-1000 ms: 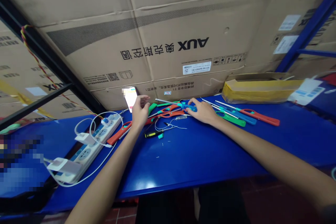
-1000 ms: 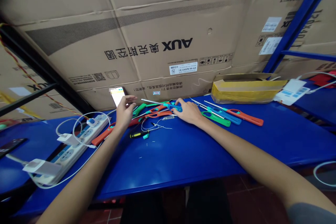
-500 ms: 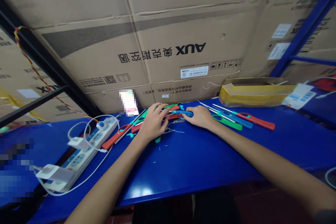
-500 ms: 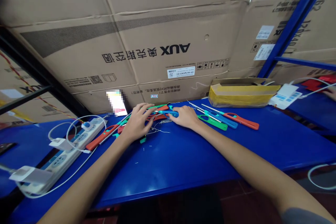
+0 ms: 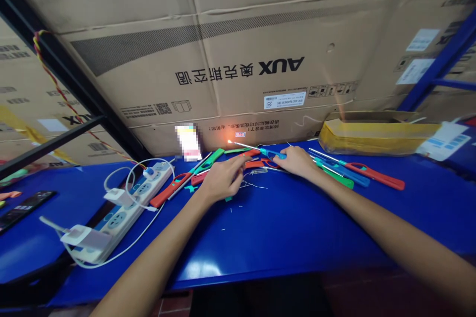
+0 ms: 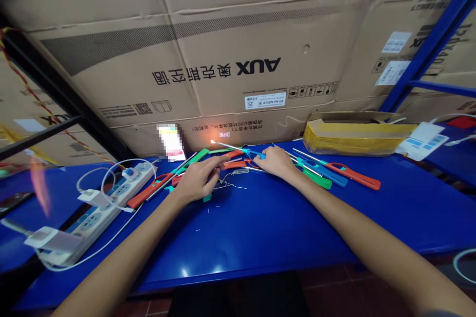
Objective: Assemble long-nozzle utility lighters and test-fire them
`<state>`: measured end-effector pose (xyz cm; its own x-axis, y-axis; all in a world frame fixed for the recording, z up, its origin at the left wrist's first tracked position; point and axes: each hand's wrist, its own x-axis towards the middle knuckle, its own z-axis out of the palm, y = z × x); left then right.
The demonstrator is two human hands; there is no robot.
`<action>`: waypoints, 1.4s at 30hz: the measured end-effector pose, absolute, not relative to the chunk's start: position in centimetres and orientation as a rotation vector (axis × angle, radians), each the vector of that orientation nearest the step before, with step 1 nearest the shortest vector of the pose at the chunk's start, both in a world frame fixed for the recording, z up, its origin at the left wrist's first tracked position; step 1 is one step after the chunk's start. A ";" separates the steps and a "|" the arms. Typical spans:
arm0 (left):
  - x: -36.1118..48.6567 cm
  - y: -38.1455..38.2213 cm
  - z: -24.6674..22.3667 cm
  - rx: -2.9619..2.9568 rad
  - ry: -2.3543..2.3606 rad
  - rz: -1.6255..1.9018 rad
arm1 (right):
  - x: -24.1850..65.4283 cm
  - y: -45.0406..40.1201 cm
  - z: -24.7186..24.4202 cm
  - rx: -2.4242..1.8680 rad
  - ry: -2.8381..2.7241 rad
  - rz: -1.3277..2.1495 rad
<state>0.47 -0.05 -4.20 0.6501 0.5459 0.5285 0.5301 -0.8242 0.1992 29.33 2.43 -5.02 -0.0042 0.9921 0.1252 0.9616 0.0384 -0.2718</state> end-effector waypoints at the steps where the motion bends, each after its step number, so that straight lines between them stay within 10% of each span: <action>1: 0.4 0.0 -4.3 2.831 0.919 0.902 | 29.3 2.5 -5.1 -2.010 -2.033 0.149; 42: -0.4 0.4 -3.9 2.819 0.897 0.971 | 29.0 1.8 -5.7 -1.853 -2.141 0.028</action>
<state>-0.38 0.39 -3.86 0.6395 0.5302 0.5568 0.5130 -0.8336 0.2046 28.96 1.77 -5.65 -0.1159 0.9690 0.2180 0.9630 0.1634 -0.2141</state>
